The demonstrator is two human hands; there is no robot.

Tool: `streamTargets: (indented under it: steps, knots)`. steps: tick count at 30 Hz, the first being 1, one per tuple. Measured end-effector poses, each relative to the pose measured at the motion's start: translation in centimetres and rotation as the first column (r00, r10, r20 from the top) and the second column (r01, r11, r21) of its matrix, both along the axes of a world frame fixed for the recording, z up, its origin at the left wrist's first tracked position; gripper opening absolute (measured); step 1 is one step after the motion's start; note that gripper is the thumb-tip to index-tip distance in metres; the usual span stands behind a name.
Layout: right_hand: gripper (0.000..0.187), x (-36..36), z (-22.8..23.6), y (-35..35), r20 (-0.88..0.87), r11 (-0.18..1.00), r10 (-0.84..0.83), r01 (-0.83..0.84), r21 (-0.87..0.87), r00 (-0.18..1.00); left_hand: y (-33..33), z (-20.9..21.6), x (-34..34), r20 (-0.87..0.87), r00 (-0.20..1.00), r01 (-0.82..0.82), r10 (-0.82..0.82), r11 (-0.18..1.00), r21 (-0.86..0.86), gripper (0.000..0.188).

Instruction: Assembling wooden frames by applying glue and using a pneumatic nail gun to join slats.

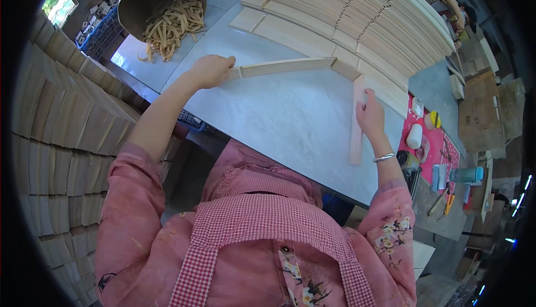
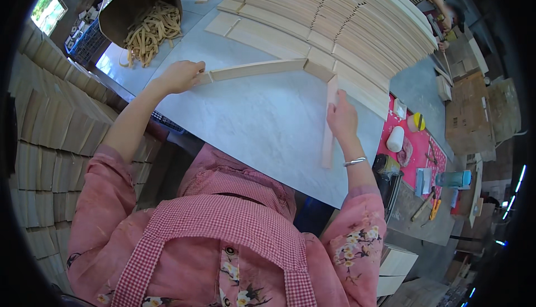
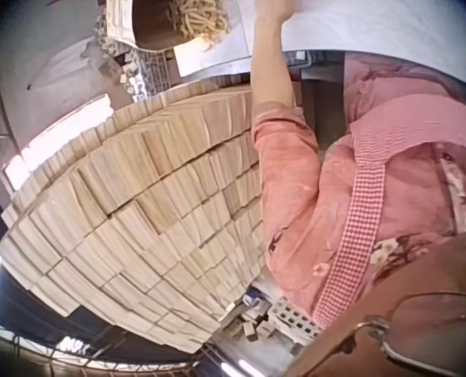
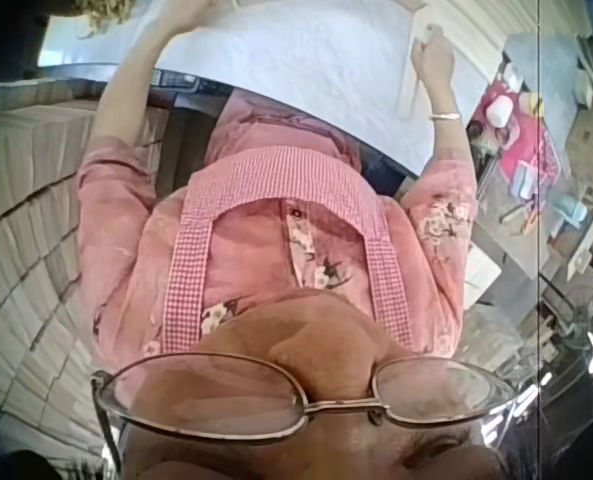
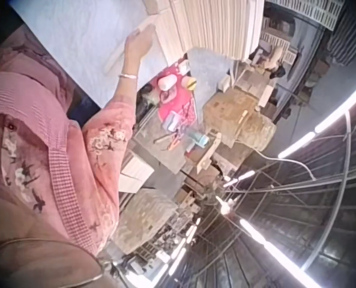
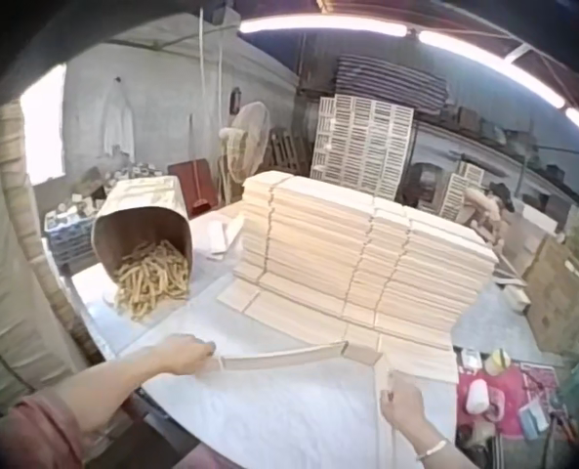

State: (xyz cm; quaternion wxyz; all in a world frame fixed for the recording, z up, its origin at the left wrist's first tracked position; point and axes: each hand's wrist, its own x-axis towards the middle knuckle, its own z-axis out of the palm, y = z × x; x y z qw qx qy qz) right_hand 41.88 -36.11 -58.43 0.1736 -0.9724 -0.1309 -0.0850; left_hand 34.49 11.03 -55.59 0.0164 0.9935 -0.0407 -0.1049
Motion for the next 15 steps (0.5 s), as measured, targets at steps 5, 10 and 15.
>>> streamTargets:
  steps: [5, 10, 15]
  knots:
    - [0.032, -3.6, 1.4, 3.8, -0.084, 0.996, 0.086, -0.085, 0.017, 0.993, 0.1, -0.5, -0.9, -0.013, 0.991, 0.127, -0.131, 0.981, -0.146, 0.045]
    - [0.027, -5.1, 0.5, 5.8, -0.176, 0.963, 0.230, -0.198, 0.181, 0.957, -0.3, -1.2, -1.0, -0.111, 0.981, 0.109, -0.158, 0.929, -0.353, 0.055]
    - [0.018, -7.9, 1.9, 8.9, -0.180, 0.898, 0.436, -0.413, 0.154, 0.882, 0.4, -4.5, -1.5, 0.021, 0.977, -0.153, 0.214, 0.761, -0.631, 0.048]
